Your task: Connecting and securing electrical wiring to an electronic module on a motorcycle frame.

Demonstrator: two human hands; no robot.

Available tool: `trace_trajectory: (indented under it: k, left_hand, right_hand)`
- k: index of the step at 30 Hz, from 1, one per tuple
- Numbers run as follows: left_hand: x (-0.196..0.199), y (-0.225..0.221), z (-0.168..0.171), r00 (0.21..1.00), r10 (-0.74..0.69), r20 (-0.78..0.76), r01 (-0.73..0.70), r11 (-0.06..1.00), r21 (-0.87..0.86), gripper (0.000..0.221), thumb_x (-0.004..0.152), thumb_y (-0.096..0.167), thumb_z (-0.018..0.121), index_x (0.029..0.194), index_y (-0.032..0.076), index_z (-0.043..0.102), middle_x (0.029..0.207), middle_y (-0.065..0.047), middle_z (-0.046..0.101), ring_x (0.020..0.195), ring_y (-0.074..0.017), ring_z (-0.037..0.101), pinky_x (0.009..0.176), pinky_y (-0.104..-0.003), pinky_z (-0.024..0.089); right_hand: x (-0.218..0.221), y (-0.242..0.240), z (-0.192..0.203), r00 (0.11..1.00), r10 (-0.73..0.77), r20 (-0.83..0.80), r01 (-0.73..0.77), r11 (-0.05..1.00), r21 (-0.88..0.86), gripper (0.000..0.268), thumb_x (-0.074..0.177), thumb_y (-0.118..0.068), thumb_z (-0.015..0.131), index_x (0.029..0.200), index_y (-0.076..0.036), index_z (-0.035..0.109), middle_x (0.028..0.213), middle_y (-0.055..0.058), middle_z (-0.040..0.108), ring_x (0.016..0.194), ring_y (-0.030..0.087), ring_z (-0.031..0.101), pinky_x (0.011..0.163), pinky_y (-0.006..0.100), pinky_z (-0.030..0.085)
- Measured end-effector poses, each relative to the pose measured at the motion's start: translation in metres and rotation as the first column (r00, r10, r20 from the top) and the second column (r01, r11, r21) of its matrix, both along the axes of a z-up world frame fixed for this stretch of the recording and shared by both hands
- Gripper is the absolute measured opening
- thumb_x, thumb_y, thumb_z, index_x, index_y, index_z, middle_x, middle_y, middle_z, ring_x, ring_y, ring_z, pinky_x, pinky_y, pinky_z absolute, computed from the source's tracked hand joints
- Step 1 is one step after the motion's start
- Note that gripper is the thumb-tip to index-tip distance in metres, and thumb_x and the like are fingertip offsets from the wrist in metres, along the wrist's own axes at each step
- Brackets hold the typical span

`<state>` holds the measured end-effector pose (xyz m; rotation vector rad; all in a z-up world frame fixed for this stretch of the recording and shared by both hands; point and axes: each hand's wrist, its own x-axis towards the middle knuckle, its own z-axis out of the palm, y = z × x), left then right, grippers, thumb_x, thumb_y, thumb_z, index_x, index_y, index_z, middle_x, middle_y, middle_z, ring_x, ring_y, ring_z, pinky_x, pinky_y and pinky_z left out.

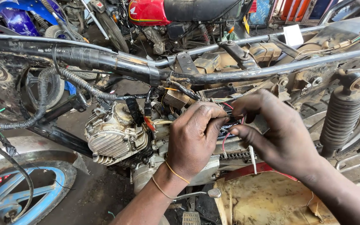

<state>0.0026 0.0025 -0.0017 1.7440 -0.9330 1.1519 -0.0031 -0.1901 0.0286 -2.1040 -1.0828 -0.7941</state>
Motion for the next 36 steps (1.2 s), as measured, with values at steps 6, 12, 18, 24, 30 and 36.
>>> trace_trajectory:
  k: [6, 12, 18, 24, 30, 36]
  left_hand:
    - [-0.001, 0.002, 0.001, 1.000, 0.008, -0.006, -0.008, 0.999, 0.040, 0.007, 0.099, 0.003, 0.067, 0.094, 0.005, 0.062, 0.087, -0.008, 0.064, 0.079, -0.0257, 0.064, 0.072, -0.037, 0.050]
    - [-0.001, 0.001, 0.002, 1.000, 0.028, 0.007, -0.028, 0.997, 0.073, 0.010, 0.097, 0.005, 0.068, 0.093, 0.007, 0.060, 0.087, -0.005, 0.064, 0.080, -0.0257, 0.064, 0.074, -0.038, 0.048]
    - [-0.003, 0.001, 0.001, 1.000, 0.027, 0.009, -0.028, 0.988, 0.153, 0.004, 0.099, 0.005, 0.064, 0.099, 0.008, 0.061, 0.095, -0.007, 0.067, 0.088, -0.0289, 0.067, 0.079, -0.041, 0.050]
    - [-0.004, 0.000, 0.001, 0.999, 0.029, 0.017, -0.031, 0.990, 0.134, 0.003, 0.099, 0.004, 0.064, 0.098, 0.006, 0.062, 0.096, -0.008, 0.067, 0.089, -0.0291, 0.067, 0.080, -0.041, 0.052]
    - [-0.003, 0.002, 0.000, 0.999, 0.033, 0.009, -0.033, 0.994, 0.107, 0.004, 0.100, 0.008, 0.063, 0.096, 0.006, 0.063, 0.094, -0.007, 0.068, 0.087, -0.0282, 0.067, 0.081, -0.040, 0.051]
    - [-0.001, 0.000, 0.000, 0.999, 0.042, 0.004, -0.042, 0.993, 0.113, 0.003, 0.098, 0.006, 0.065, 0.098, 0.006, 0.063, 0.094, -0.006, 0.068, 0.086, -0.0278, 0.068, 0.078, -0.040, 0.052]
  right_hand:
    - [0.002, 0.007, -0.010, 0.984, -0.094, 0.150, 0.090, 0.995, 0.033, 0.009, 0.104, -0.010, 0.057, 0.100, -0.006, 0.064, 0.085, 0.006, 0.061, 0.072, 0.021, 0.058, 0.068, 0.031, 0.046]
    - [0.010, 0.004, -0.024, 0.974, -0.176, 0.143, 0.170, 0.984, 0.055, 0.021, 0.107, -0.023, 0.052, 0.096, -0.006, 0.058, 0.083, 0.005, 0.059, 0.070, 0.023, 0.054, 0.067, 0.036, 0.043]
    - [0.021, 0.002, -0.027, 0.956, -0.256, 0.147, 0.252, 0.967, 0.047, 0.032, 0.109, -0.028, 0.043, 0.090, -0.004, 0.052, 0.071, 0.008, 0.052, 0.060, 0.027, 0.049, 0.057, 0.042, 0.038]
    - [0.025, -0.003, -0.028, 0.931, -0.365, 0.011, 0.364, 0.929, 0.062, 0.052, 0.106, -0.041, 0.054, 0.067, -0.009, 0.039, 0.058, 0.002, 0.038, 0.054, 0.016, 0.035, 0.052, 0.038, 0.027]
    - [0.007, -0.009, -0.002, 0.977, -0.114, -0.182, 0.156, 0.959, 0.237, 0.042, 0.100, -0.049, 0.048, 0.098, -0.009, 0.063, 0.087, 0.000, 0.070, 0.078, 0.010, 0.062, 0.073, 0.027, 0.048]
    - [0.012, -0.008, -0.004, 0.985, -0.003, 0.171, 0.016, 0.997, -0.076, 0.013, 0.101, -0.014, 0.058, 0.099, -0.004, 0.066, 0.086, 0.008, 0.062, 0.072, 0.023, 0.062, 0.066, 0.033, 0.048]
